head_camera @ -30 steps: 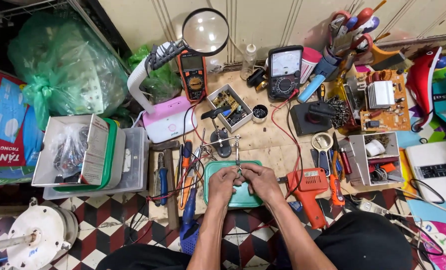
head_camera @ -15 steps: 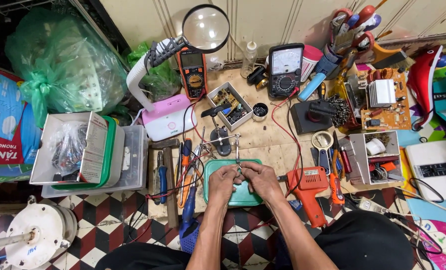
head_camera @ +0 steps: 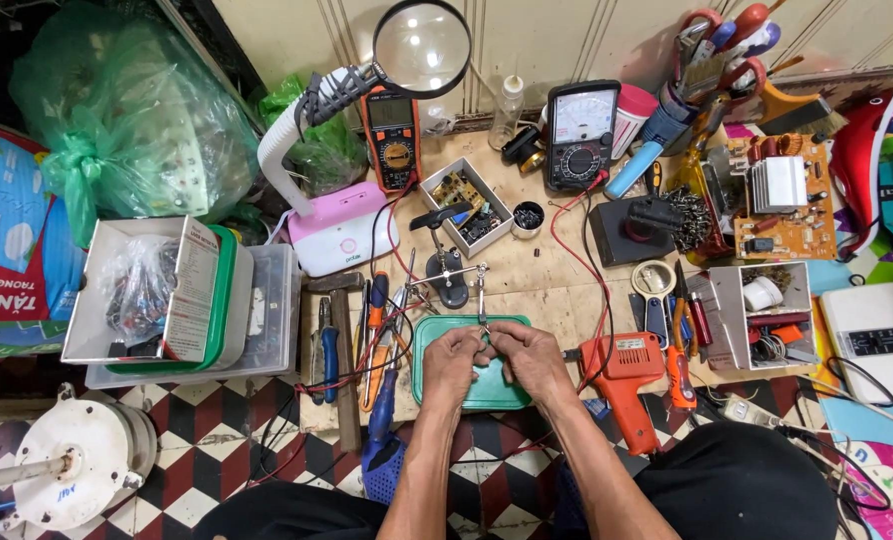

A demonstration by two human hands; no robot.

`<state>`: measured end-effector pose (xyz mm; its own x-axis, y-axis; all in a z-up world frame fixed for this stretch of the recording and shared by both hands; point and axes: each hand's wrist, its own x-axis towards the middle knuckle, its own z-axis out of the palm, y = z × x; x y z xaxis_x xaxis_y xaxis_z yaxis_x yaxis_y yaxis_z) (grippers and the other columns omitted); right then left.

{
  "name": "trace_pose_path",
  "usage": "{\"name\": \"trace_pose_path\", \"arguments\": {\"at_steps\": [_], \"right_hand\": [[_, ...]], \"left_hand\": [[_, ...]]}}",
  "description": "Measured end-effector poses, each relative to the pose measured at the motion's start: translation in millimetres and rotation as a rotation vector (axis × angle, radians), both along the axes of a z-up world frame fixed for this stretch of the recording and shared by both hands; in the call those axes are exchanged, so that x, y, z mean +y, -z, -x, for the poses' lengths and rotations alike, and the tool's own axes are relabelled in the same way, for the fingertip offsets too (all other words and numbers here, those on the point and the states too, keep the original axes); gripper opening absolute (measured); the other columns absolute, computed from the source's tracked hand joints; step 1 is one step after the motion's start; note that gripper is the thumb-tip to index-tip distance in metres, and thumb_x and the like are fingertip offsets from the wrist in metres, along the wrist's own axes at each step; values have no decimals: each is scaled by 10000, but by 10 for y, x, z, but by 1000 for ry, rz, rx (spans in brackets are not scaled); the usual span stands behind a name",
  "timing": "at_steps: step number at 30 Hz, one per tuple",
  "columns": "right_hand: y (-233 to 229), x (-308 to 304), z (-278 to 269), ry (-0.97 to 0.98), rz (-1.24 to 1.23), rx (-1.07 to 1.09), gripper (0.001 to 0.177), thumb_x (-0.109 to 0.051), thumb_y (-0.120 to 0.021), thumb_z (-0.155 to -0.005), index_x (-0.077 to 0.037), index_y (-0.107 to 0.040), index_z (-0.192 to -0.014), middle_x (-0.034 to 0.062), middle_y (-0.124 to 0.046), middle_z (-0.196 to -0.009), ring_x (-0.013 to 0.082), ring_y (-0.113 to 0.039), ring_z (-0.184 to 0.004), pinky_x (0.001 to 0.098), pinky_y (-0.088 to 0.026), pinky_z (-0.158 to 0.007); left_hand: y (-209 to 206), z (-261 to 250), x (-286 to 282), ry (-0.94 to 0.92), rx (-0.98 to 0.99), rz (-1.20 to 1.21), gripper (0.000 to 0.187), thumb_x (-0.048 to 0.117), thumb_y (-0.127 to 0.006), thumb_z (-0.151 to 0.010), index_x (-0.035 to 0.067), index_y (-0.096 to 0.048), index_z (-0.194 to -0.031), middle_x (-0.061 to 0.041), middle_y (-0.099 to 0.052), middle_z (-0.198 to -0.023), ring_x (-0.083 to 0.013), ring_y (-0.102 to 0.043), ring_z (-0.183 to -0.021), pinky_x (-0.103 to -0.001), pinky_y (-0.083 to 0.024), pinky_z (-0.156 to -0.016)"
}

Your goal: The person sits on the floor in a cluttered workspace and uses a soldering iron to work on a small green circuit board. They hold the board with one hand and apply the soldering iron with the other, occasionally adjusting the wires and components.

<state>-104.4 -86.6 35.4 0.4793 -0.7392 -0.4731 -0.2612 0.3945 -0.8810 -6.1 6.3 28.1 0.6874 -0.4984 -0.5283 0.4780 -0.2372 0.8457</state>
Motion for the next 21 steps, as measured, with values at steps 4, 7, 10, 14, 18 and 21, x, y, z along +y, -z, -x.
{"name": "trace_pose_path", "arguments": {"at_steps": [4,7,10,14,18,21], "right_hand": [[-34,0,-7,-9,8,4,341,-105,-755,-919,-44,-867,-1235,201,-813,-814,144,-607,-386,231,-367,-381],[-18,-2,-3,-8,13,-2,347,-98,-754,-918,-35,-863,-1242,202,-811,-808,142,-602,-381,233,-368,-382],[-1,6,2,-2,14,-14,352,-93,-755,-916,-24,-858,-1246,205,-806,-802,143,-595,-375,236,-371,-379],[96,-23,-21,-41,60,0,331,-92,-730,-921,3,-874,-1203,198,-803,-755,171,-588,-351,288,-412,-381],[-57,-85,-19,-43,37,12,262,-68,-758,-976,-1,-901,-1185,89,-801,-670,117,-483,-375,254,-392,-369],[-385,-23,-16,7,-108,63,288,-67,-781,-990,8,-898,-1243,112,-798,-738,132,-502,-400,254,-386,-388]], "left_hand": [[-75,4,16,-11,-3,-6,344,106,-722,-930,-70,-810,-1211,-128,-795,-857,-124,-770,-625,-164,-551,-451],[8,8,5,-8,-3,-5,344,105,-716,-934,-71,-807,-1215,-125,-794,-858,-117,-766,-626,-163,-549,-452],[78,9,4,-6,-5,-5,332,103,-715,-935,-62,-811,-1207,-124,-797,-851,-117,-767,-622,-166,-550,-447],[25,-59,33,71,-35,-104,278,189,-695,-978,0,-850,-1110,-128,-819,-823,-165,-798,-682,-244,-599,-510],[-37,-77,-46,112,-75,-190,307,306,-725,-986,107,-897,-1145,-38,-846,-920,-133,-736,-777,-308,-548,-538],[-291,-47,-30,109,-16,-224,321,158,-684,-1001,92,-892,-1237,-92,-864,-832,-132,-768,-741,-296,-542,-588]]}}
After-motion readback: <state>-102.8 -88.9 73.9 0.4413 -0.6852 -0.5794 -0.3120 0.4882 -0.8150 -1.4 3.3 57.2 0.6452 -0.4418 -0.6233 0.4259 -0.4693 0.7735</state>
